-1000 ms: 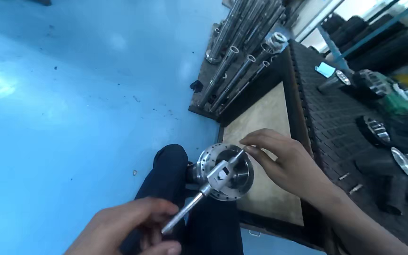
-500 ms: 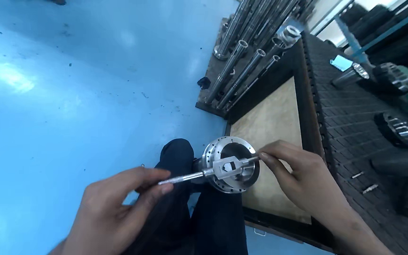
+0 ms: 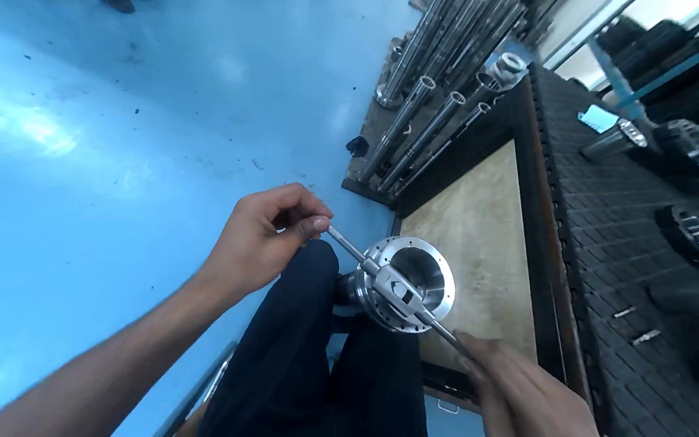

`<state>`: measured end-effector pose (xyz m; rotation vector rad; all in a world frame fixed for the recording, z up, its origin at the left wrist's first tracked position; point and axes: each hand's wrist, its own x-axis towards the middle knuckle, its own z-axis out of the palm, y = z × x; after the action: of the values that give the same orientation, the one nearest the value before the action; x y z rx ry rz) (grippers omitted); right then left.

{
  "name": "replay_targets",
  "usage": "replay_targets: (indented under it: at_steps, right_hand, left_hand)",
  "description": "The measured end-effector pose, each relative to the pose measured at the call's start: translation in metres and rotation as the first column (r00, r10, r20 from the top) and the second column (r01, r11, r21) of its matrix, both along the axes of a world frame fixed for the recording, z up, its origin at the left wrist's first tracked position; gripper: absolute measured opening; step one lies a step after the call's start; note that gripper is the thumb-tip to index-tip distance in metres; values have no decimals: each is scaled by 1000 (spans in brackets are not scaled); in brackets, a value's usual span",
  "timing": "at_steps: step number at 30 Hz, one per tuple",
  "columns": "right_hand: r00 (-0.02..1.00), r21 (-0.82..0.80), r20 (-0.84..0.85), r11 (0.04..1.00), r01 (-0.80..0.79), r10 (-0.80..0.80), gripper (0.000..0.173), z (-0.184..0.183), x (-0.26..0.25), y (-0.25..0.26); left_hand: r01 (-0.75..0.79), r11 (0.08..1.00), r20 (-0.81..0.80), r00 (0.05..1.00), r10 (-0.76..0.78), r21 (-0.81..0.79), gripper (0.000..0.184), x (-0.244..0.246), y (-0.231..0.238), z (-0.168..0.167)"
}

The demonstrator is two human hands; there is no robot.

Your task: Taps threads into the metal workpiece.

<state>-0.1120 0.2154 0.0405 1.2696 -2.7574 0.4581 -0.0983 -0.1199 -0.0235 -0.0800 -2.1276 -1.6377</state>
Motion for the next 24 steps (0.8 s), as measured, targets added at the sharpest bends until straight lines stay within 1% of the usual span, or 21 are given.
replay_targets:
  at_steps: [3, 7, 10, 14, 16, 18, 21, 24]
  right_hand:
    - [999, 31, -38, 999, -23, 25, 23, 1, -15, 1]
    - [997, 88, -37, 994, -67, 70, 23, 7, -28, 1]
    - [988, 85, -109, 992, -96, 105, 24, 2, -42, 4]
    - [957, 75, -223, 982, -173, 185, 26, -2, -78, -4]
    - [939, 89, -224, 965, -246, 260, 25, 0, -100, -14]
    - [920, 125, -212, 943, -309, 329, 24, 5, -114, -21]
    - [913, 175, -163, 921, -347, 375, 27, 10, -110, -15]
    - [920, 181, -197, 935, -306, 339, 35, 8, -88, -4]
  left_hand:
    - [11, 1000, -7, 1000, -11, 9, 6, 13, 0, -1]
    - [-31, 999, -27, 999, 32, 32, 6, 25, 7, -1]
    - [-55, 997, -67, 996, 59, 57, 6, 37, 15, -5]
    - [-80, 997, -110, 991, 81, 14, 10, 72, 31, -17]
    - [-90, 996, -127, 988, 87, -16, 10, 89, 39, -23]
    - [-98, 994, -132, 987, 90, -53, 11, 94, 42, -21]
    - [-113, 993, -135, 985, 108, -30, 11, 85, 33, -19]
    - [-111, 994, -121, 986, 112, 14, 9, 68, 27, -16]
